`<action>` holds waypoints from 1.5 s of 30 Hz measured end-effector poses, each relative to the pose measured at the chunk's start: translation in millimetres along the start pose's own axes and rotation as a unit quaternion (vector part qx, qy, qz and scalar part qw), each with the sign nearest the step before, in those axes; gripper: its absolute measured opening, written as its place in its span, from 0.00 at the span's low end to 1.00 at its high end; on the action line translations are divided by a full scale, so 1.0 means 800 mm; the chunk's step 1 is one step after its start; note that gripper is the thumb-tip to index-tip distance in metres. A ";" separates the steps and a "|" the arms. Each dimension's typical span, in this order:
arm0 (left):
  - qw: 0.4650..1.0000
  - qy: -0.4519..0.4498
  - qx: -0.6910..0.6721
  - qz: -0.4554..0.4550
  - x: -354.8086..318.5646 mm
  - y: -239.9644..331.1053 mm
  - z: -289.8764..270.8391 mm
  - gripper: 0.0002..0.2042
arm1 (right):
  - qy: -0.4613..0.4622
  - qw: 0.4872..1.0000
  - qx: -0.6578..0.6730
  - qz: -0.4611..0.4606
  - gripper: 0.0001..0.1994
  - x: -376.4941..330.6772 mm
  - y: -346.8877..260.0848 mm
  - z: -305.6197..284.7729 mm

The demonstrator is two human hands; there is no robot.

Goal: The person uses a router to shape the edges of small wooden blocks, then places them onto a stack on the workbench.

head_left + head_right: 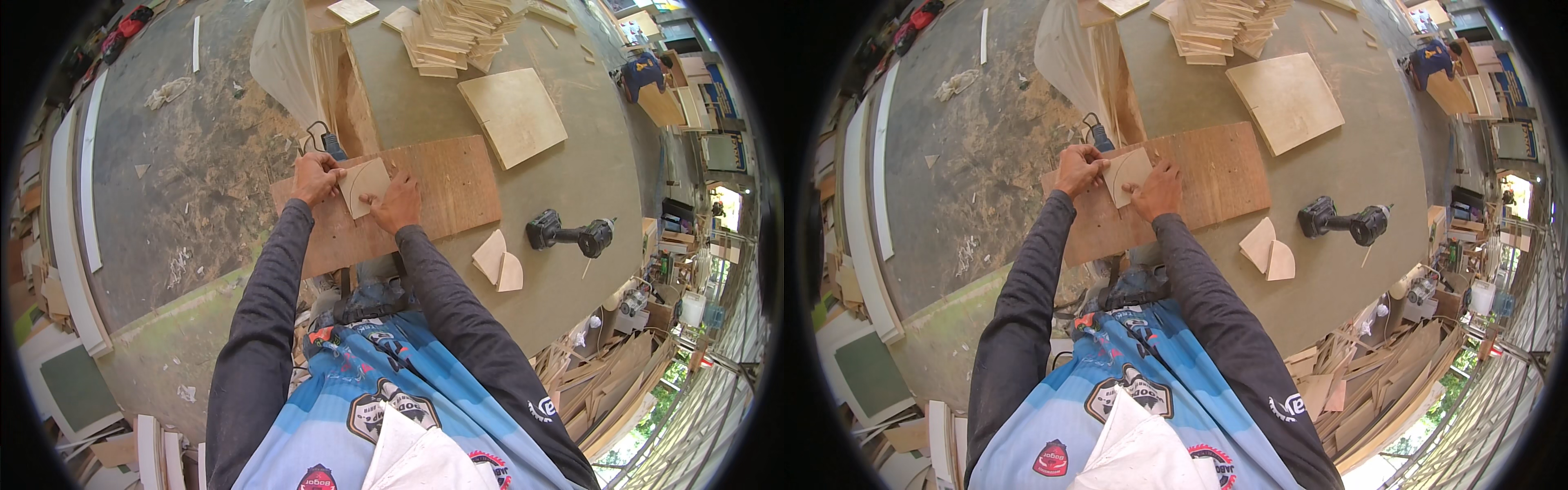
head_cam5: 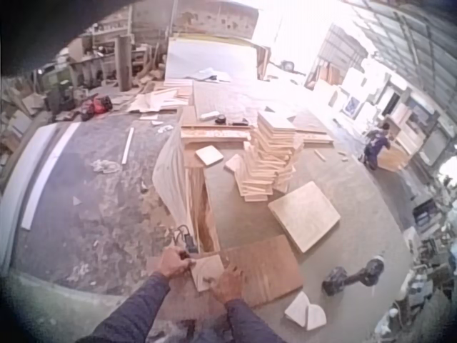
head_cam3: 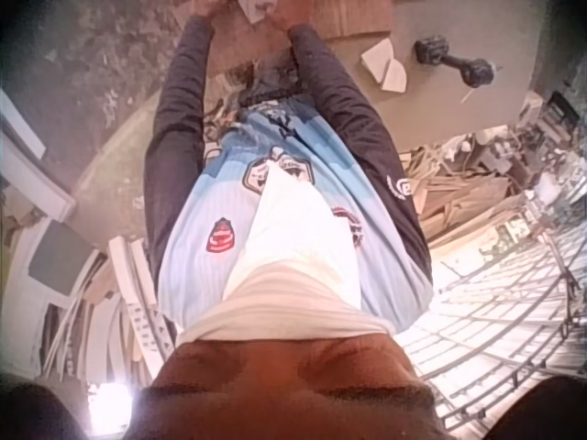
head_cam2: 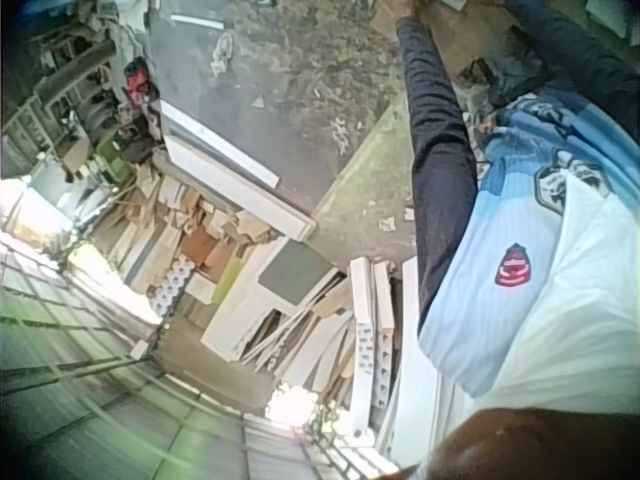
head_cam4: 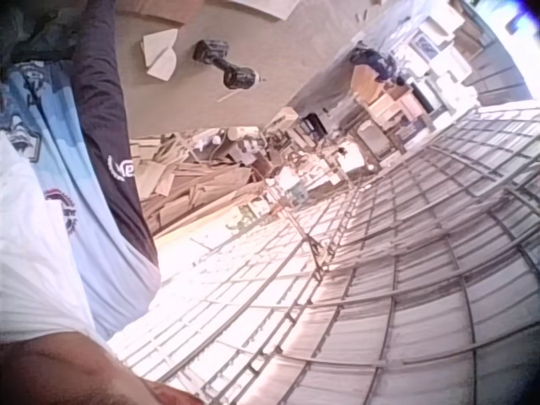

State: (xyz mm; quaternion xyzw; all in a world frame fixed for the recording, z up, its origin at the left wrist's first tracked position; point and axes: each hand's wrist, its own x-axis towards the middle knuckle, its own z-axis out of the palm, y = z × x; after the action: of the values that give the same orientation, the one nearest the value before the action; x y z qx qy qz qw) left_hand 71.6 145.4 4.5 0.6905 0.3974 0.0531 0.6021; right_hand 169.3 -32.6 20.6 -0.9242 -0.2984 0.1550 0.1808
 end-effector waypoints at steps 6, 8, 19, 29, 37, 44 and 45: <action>1.000 0.010 -0.005 0.004 0.002 -0.006 0.001 0.05 | -0.003 1.000 0.010 0.012 0.41 -0.001 -0.003 0.000; 1.000 0.009 -0.002 0.001 0.001 -0.002 0.001 0.05 | -0.008 1.000 0.009 0.017 0.41 -0.001 -0.003 -0.002; 1.000 0.004 -0.004 0.001 0.005 -0.002 0.001 0.04 | -0.013 1.000 -0.001 0.018 0.42 0.000 -0.006 -0.004; 1.000 0.002 0.002 0.012 0.008 -0.005 0.000 0.05 | -0.006 1.000 -0.001 0.015 0.42 0.001 -0.001 0.001; 1.000 0.002 0.004 0.018 0.006 -0.002 0.000 0.05 | 0.004 1.000 0.005 0.014 0.43 0.002 0.001 0.005; 0.999 0.008 0.012 0.035 0.006 -0.005 0.000 0.05 | 0.002 1.000 0.014 0.024 0.42 0.000 -0.003 0.003; 0.999 0.012 0.011 0.036 0.007 -0.007 0.000 0.05 | 0.004 1.000 0.017 0.024 0.42 0.000 -0.003 0.002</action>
State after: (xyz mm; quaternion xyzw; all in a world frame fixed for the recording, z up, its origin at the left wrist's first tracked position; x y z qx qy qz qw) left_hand 72.6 148.5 -2.3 0.7101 0.3797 0.0785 0.5877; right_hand 167.1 -30.3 20.0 -0.9286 -0.2727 0.1603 0.1939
